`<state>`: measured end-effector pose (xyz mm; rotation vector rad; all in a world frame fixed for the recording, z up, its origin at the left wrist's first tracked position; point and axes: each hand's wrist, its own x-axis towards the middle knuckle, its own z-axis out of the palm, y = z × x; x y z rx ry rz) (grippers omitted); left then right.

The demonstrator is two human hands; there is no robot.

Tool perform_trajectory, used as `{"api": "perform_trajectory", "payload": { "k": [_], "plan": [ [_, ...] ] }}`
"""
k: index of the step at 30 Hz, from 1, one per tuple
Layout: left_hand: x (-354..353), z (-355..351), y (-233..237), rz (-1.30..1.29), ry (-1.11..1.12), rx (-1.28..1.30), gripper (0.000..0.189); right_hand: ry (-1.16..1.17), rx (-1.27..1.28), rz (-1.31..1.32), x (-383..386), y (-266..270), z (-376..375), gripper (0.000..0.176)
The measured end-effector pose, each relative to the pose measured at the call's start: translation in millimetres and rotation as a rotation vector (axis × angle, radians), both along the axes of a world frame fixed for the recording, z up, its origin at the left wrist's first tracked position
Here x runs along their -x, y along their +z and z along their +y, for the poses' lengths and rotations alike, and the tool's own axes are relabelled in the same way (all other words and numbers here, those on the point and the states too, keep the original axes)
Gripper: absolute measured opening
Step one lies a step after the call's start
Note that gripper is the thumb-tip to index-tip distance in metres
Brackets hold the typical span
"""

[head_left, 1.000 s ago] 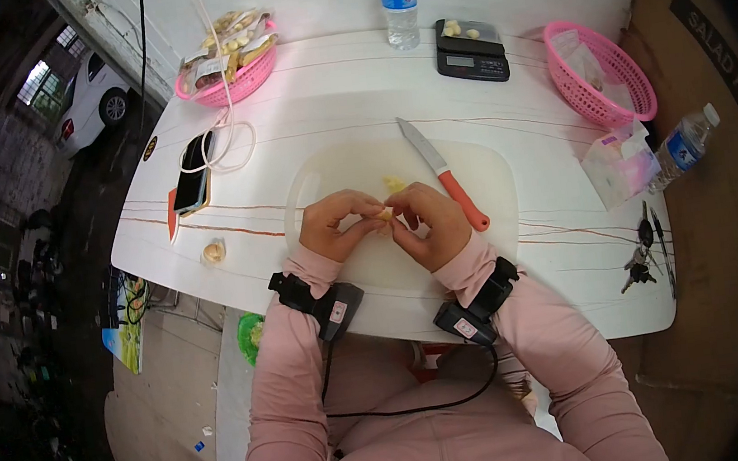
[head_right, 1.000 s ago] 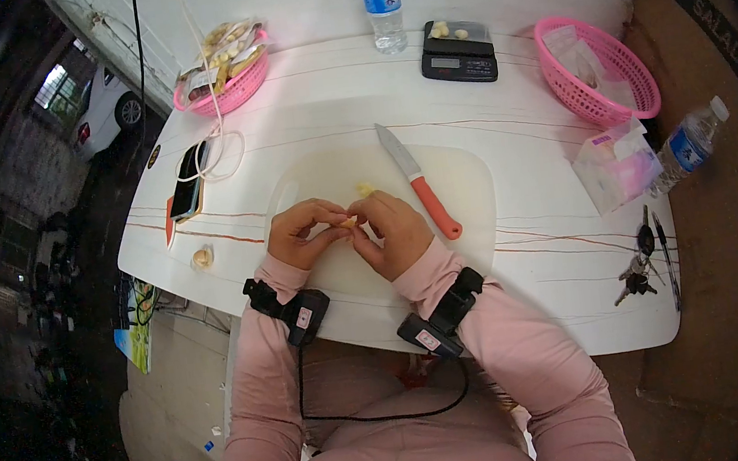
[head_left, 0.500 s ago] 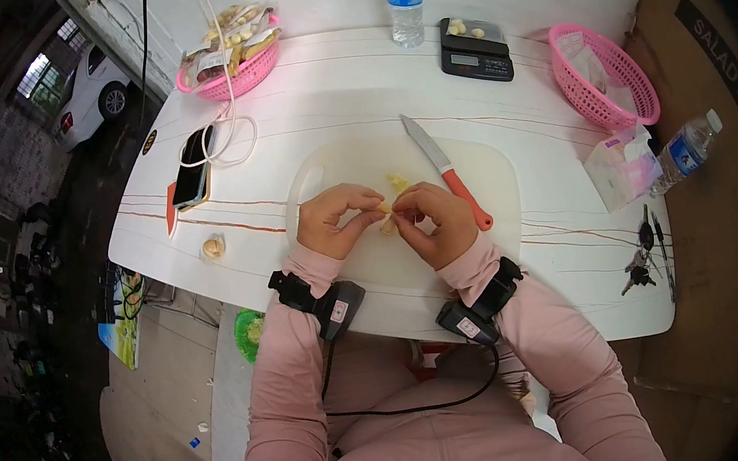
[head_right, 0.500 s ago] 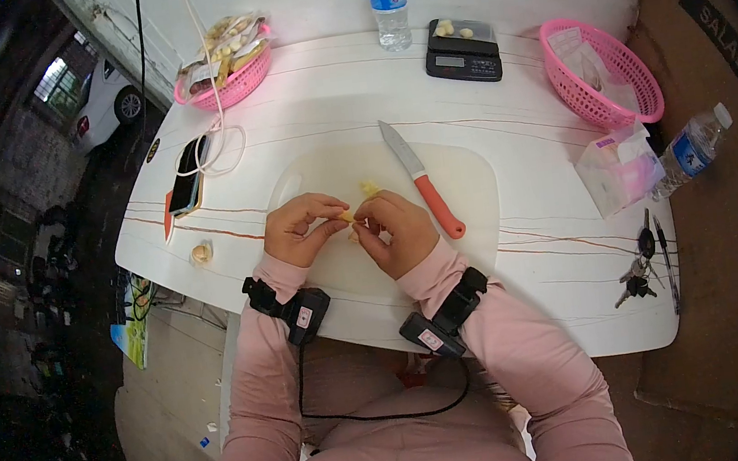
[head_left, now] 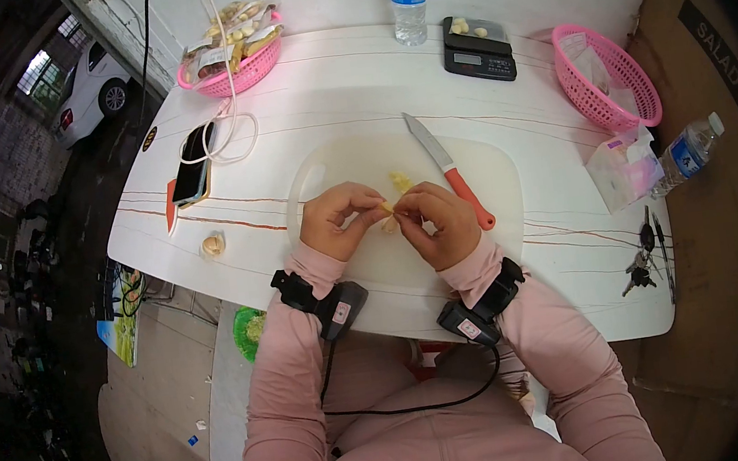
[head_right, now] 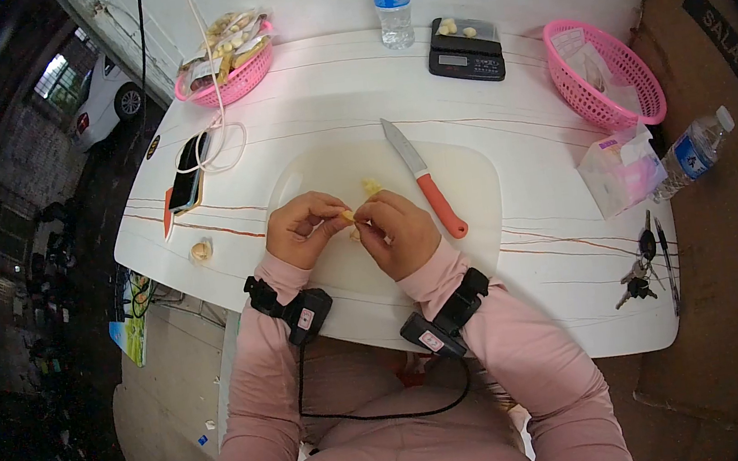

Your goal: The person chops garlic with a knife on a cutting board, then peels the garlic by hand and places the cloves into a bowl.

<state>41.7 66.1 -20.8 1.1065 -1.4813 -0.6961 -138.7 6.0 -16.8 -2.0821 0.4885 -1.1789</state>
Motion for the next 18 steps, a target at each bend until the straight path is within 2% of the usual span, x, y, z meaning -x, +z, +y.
{"api": "perform_trajectory", "payload": {
  "k": [8, 15, 17, 18],
  "plan": [
    [1.7, 0.9, 5.6, 0.246, 0.04, 0.015, 0.015, -0.019, 0.029, 0.003, -0.1, 1.9, 3.0, 0.016],
    [-10.4, -0.9, 0.6, 0.303, 0.023, 0.052, 0.013, 0.007, 0.16, -0.01, -0.1, 4.9, 4.3, 0.019],
    [-15.8, -3.1, -3.1, 0.47, -0.093, 0.117, 0.013, 0.028, 0.171, -0.025, -0.1, 5.4, 5.4, 0.019],
    [-17.9, -3.0, -3.2, 0.469, -0.094, 0.116, 0.013, 0.027, 0.174, -0.022, 0.3, 7.2, 6.2, 0.02]
  ]
}}
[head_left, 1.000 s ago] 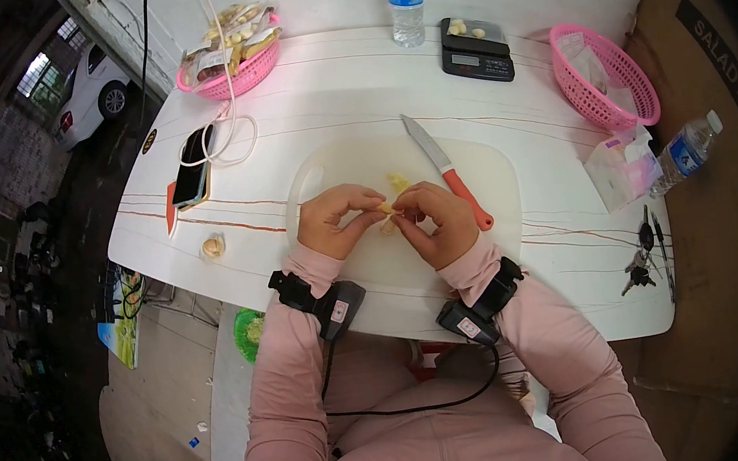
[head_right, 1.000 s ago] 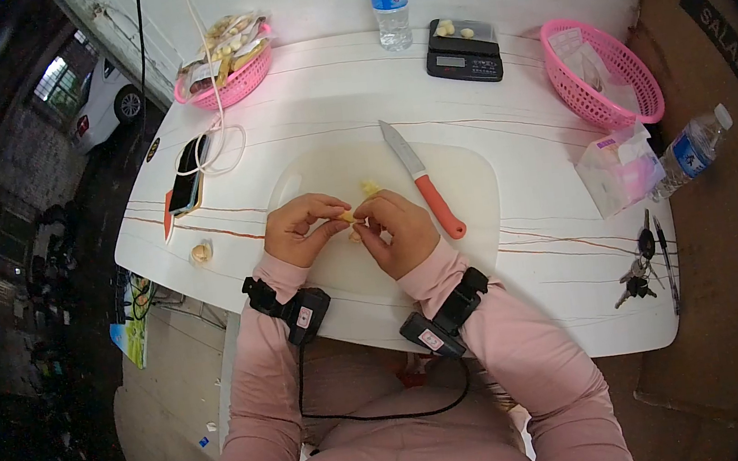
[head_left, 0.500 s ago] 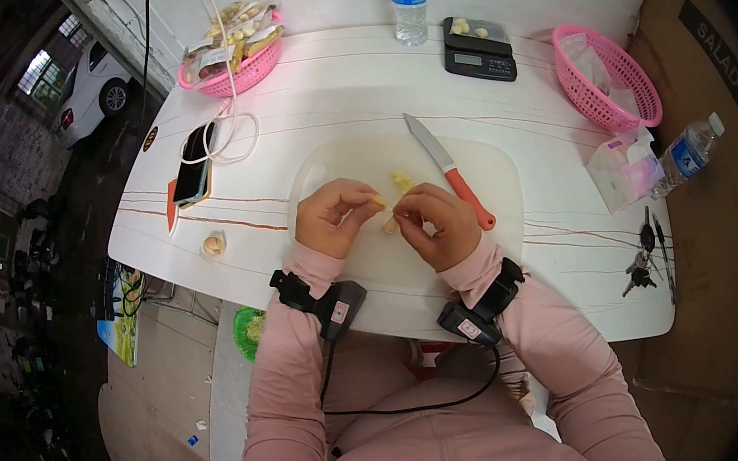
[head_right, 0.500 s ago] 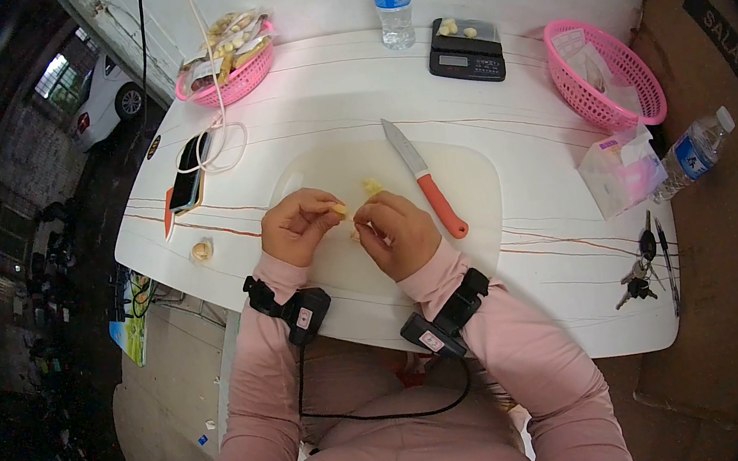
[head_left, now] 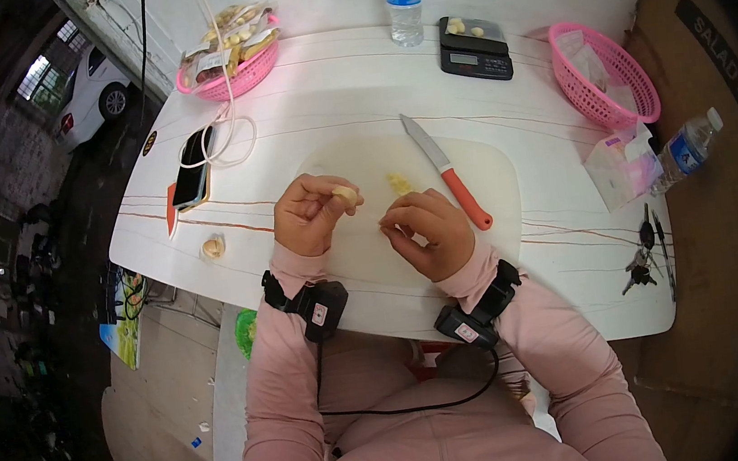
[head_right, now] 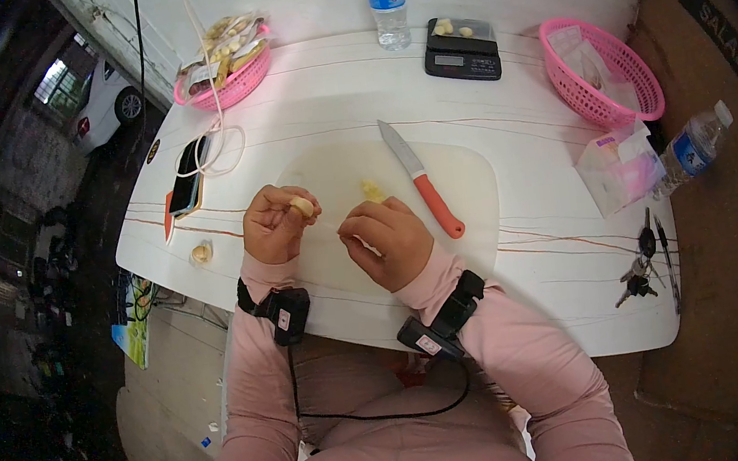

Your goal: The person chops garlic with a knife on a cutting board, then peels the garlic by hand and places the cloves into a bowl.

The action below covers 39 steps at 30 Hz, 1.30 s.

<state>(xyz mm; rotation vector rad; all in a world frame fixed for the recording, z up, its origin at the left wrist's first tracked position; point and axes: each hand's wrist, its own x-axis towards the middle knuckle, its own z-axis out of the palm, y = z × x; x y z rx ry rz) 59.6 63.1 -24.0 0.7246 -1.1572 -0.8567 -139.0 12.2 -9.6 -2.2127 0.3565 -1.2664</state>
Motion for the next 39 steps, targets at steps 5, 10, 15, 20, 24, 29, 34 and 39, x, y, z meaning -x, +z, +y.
{"api": "perform_trajectory", "payload": {
  "k": [5, 10, 15, 20, 24, 29, 34, 39],
  "plan": [
    [-4.7, -0.4, -2.6, 0.139, -0.118, -0.016, 0.024, 0.0, 0.001, 0.003, 0.9, 1.3, -0.6, 0.02],
    [-4.9, 0.2, 0.8, 0.187, -0.152, -0.028, 0.028, -0.018, -0.019, 0.001, 2.1, 2.7, -0.9, 0.02],
    [-3.5, 1.0, 2.0, 0.214, -0.144, -0.045, 0.028, -0.047, -0.061, -0.048, 0.6, 1.2, -0.1, 0.019],
    [-2.1, 0.8, 2.6, 0.222, -0.134, -0.055, 0.029, -0.055, -0.067, -0.048, 1.1, 2.5, 0.3, 0.02],
    [1.3, 1.8, 5.5, 0.221, -0.102, -0.077, 0.028, -0.061, -0.048, -0.056, 1.2, 1.9, -0.6, 0.02],
    [2.2, 2.7, 7.2, 0.225, -0.111, -0.102, 0.027, -0.095, -0.058, -0.093, -0.2, 1.7, 0.8, 0.024],
    [2.8, 1.6, 4.2, 0.132, -0.119, -0.116, 0.026, -0.14, -0.048, -0.113, 0.0, 2.1, 0.2, 0.03],
    [6.1, 3.0, 8.2, 0.076, -0.123, -0.14, 0.025, -0.198, -0.078, -0.11, -2.5, 0.7, -3.1, 0.034]
  ]
}}
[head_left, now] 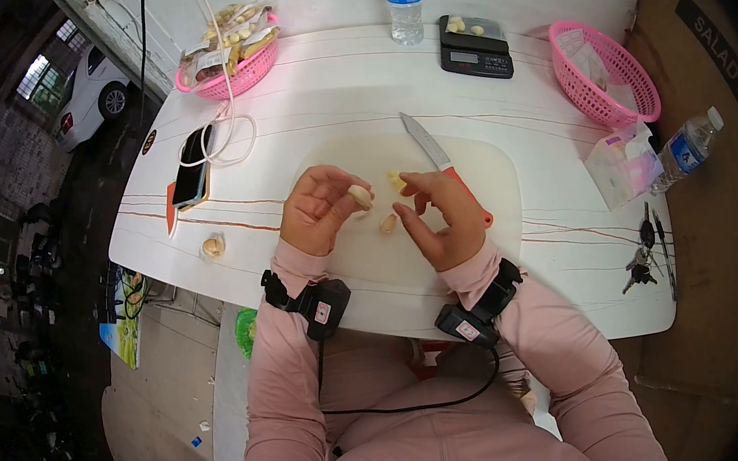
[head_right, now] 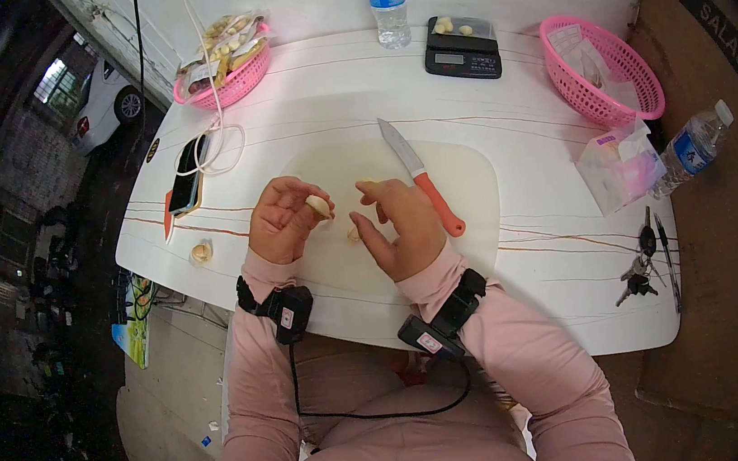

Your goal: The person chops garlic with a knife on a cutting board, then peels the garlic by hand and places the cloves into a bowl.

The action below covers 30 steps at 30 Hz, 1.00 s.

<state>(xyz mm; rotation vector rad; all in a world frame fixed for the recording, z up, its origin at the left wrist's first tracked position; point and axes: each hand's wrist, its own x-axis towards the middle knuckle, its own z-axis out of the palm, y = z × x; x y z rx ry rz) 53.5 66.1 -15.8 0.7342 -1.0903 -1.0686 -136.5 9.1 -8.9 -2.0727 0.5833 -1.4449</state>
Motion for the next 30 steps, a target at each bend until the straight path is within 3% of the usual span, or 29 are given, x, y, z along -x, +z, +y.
{"api": "perform_trajectory", "payload": {
  "k": [5, 11, 15, 17, 30],
  "plan": [
    [3.4, -0.1, 2.4, -0.125, 0.038, -0.028, 0.027, -0.025, 0.05, -0.003, 2.8, 3.6, 0.1, 0.034],
    [13.3, 7.3, 15.1, -0.276, 0.023, -0.189, 0.027, 0.117, -0.036, -0.197, -2.6, -5.5, 9.0, 0.033],
    [12.5, 7.4, 13.5, -0.215, 0.0, -0.257, 0.028, 0.108, -0.012, -0.147, -3.5, -10.0, 7.4, 0.034],
    [13.0, 5.3, 8.0, -0.154, -0.033, -0.148, 0.029, 0.097, -0.002, -0.127, -3.8, -10.4, 7.2, 0.034],
    [12.8, 7.4, 7.9, -0.166, -0.041, -0.192, 0.032, 0.117, 0.012, -0.077, -3.2, -11.4, 6.2, 0.036]
  ]
}}
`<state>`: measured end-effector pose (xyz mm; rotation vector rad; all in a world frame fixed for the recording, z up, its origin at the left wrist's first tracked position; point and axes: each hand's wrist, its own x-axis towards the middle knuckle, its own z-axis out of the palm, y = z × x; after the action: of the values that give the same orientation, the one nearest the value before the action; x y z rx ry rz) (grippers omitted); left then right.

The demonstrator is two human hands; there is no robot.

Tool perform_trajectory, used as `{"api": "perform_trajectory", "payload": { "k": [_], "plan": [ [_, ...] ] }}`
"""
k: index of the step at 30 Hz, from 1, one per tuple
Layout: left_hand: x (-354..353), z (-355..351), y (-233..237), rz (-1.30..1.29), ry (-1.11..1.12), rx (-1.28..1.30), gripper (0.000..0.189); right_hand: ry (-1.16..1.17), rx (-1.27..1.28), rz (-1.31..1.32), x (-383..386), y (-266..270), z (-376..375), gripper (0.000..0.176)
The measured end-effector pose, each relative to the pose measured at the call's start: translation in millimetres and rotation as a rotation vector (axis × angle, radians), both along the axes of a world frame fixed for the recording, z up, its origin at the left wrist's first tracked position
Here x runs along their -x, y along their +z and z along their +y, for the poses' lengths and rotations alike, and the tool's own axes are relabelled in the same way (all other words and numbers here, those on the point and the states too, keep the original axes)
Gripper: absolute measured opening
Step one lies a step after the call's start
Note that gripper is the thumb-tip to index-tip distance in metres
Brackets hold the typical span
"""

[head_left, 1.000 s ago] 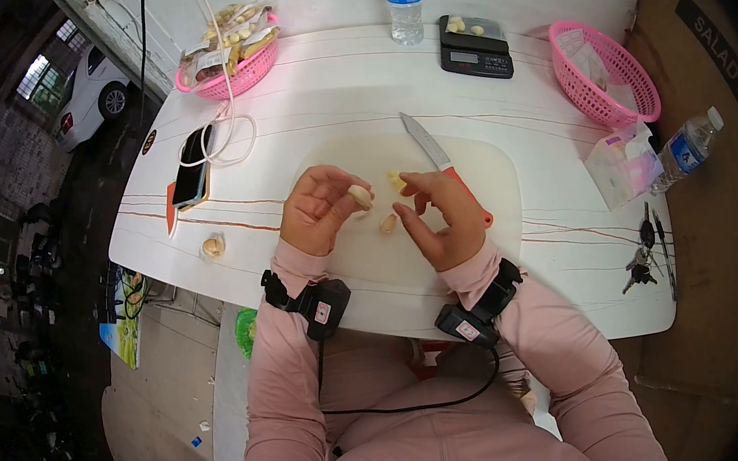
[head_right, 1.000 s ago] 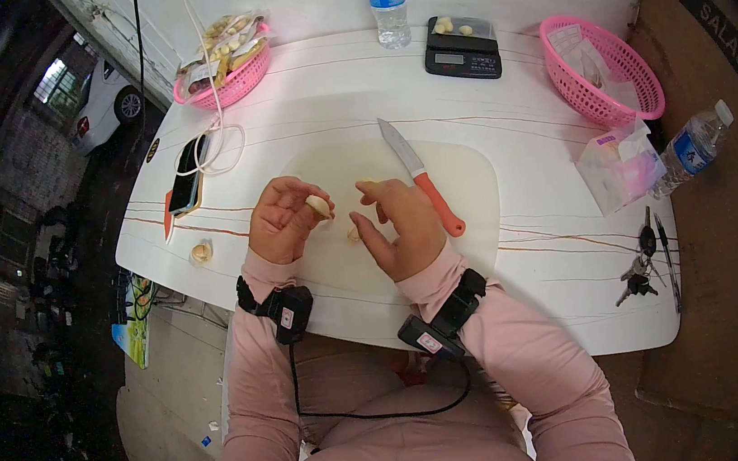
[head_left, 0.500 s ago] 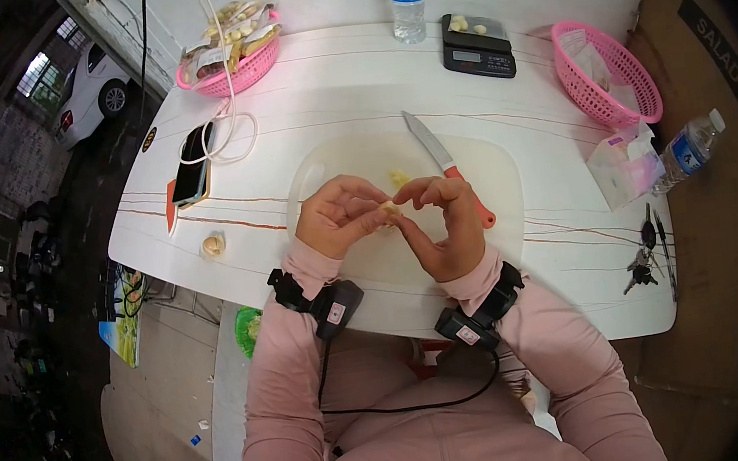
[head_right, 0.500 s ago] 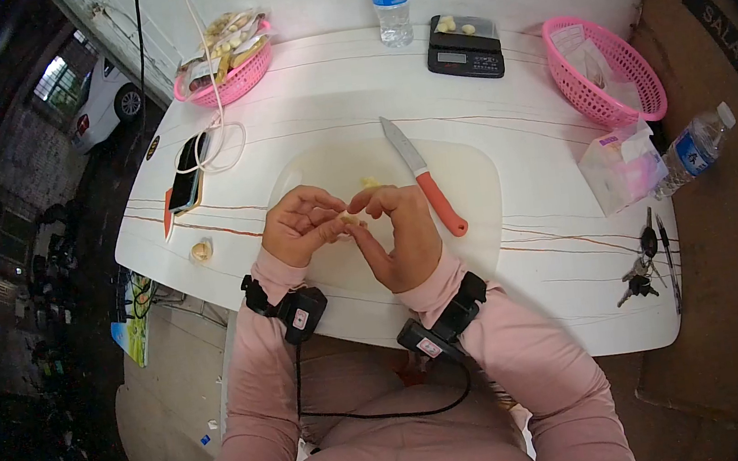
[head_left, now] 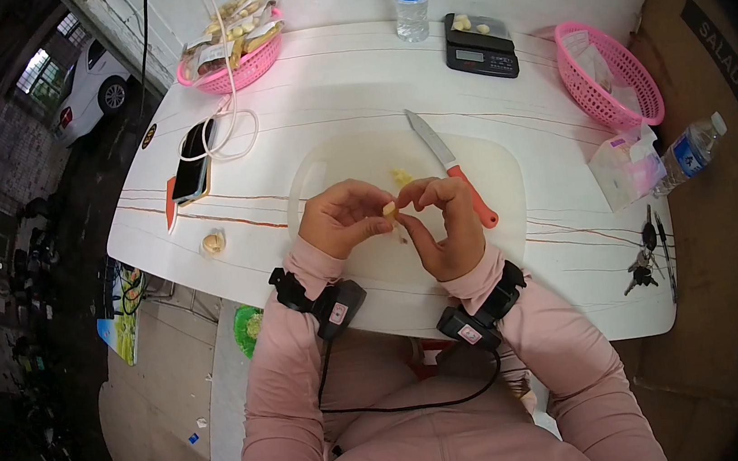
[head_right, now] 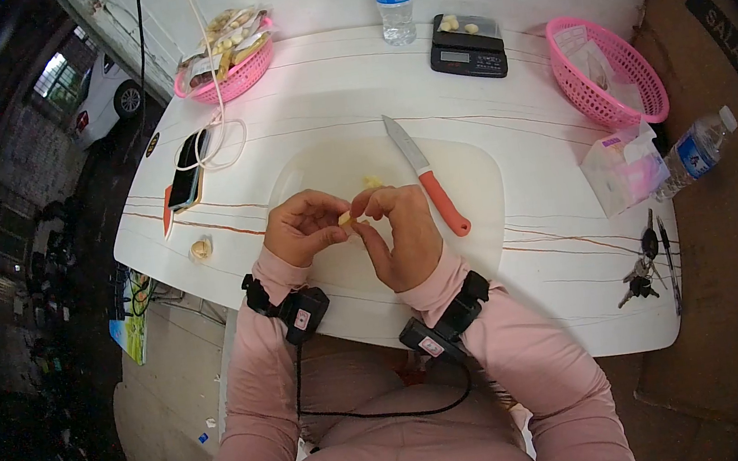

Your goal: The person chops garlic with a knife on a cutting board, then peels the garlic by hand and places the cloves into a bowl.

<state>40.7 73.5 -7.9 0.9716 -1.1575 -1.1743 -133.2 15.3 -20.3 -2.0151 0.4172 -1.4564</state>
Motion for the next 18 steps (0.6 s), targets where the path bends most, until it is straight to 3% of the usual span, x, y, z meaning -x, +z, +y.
{"api": "perform_trajectory", "payload": {
  "k": [18],
  "plan": [
    [0.1, -1.1, -1.4, -0.032, -0.011, 0.018, 0.031, 0.068, -0.084, 0.067, 4.5, 6.2, 1.2, 0.029]
  ]
}}
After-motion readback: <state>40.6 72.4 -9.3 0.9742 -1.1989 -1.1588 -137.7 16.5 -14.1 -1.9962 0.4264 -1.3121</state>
